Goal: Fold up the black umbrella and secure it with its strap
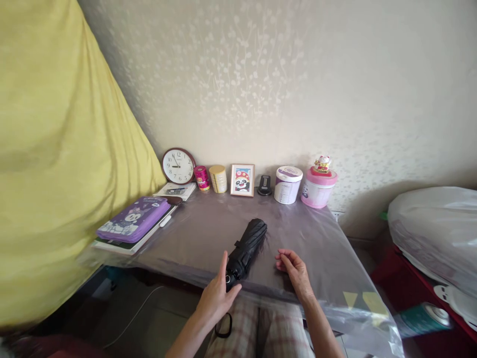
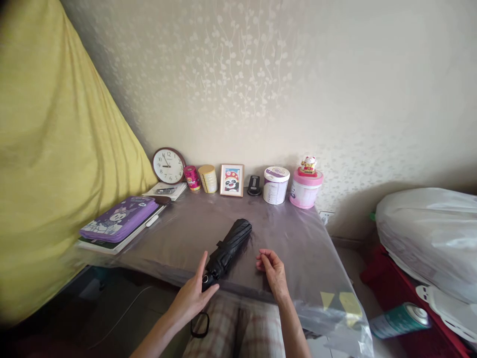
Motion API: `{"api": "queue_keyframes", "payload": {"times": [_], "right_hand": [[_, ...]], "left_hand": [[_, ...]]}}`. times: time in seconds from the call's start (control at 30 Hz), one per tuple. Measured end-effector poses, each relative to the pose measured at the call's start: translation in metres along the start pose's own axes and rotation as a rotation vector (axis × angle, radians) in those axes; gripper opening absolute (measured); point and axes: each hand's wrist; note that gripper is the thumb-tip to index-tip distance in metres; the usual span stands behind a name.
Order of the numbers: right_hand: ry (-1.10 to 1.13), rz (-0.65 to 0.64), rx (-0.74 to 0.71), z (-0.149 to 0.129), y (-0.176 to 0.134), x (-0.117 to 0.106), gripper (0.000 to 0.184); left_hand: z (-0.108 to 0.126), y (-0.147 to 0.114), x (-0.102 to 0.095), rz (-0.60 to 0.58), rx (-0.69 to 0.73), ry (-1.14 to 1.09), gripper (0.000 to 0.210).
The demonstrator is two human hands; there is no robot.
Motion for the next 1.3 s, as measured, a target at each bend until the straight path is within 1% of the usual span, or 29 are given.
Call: {"api": "queue_keyframes", "payload": {"times": [0.07, 0.2, 0.27, 0.33, 0.4, 0.5, 0.63, 0.73, 0.83, 1.03, 1.17, 1.3], "right_hand": [[-0.011, 0.005, -0.002, 0.001, 0.001, 0.000, 0.054], [-0.024, 0.016, 0.004, 0.000, 0.002, 0.001, 0.058], [-0.038, 0.030, 0.006, -0.004, 0.000, 0.008, 0.060], [-0.071, 0.010, -0.018, -0.009, -0.002, 0.019, 0.061], [-0.124, -0.064, -0.087, -0.014, -0.006, 0.035, 0.057], [-0.237, -0.173, -0.229, -0.018, -0.007, 0.061, 0.048], [-0.469, -0.221, -0.462, -0.019, -0.005, 0.089, 0.035], [-0.700, -0.224, -0.624, -0.020, -0.006, 0.102, 0.027], [-0.866, -0.214, -0.714, -0.021, -0.010, 0.109, 0.021], [-1.086, -0.180, -0.785, -0.023, -0.017, 0.118, 0.016], [-1.180, -0.163, -0.819, -0.023, -0.019, 0.122, 0.015], [-1.243, -0.146, -0.842, -0.022, -0.019, 0.124, 0.014]], "left_hand": [[-0.002, -0.004, 0.003, 0.023, 0.069, 0.104, 0.080], [-0.004, -0.008, 0.012, 0.026, 0.096, 0.265, 0.065], [-0.004, -0.009, 0.015, 0.045, 0.115, 0.321, 0.063], [-0.002, -0.010, 0.018, 0.058, 0.119, 0.362, 0.063], [0.000, -0.011, 0.019, 0.065, 0.115, 0.392, 0.063], [0.003, -0.012, 0.020, 0.066, 0.102, 0.396, 0.064], [0.003, -0.013, 0.022, 0.062, 0.094, 0.374, 0.065], [0.003, -0.013, 0.024, 0.056, 0.087, 0.376, 0.065], [0.002, -0.013, 0.026, 0.048, 0.078, 0.370, 0.065], [0.003, -0.011, 0.025, 0.020, 0.054, 0.350, 0.064], [0.004, -0.010, 0.023, -0.006, 0.055, 0.330, 0.064], [0.004, -0.011, 0.022, -0.001, 0.057, 0.327, 0.064]]}}
Point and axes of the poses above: each hand's wrist, its own y-axis towards the middle knuckle, its own x-axis out of the palm, z = x × y, and after that the axes turned 12 degrees about z, right-handed
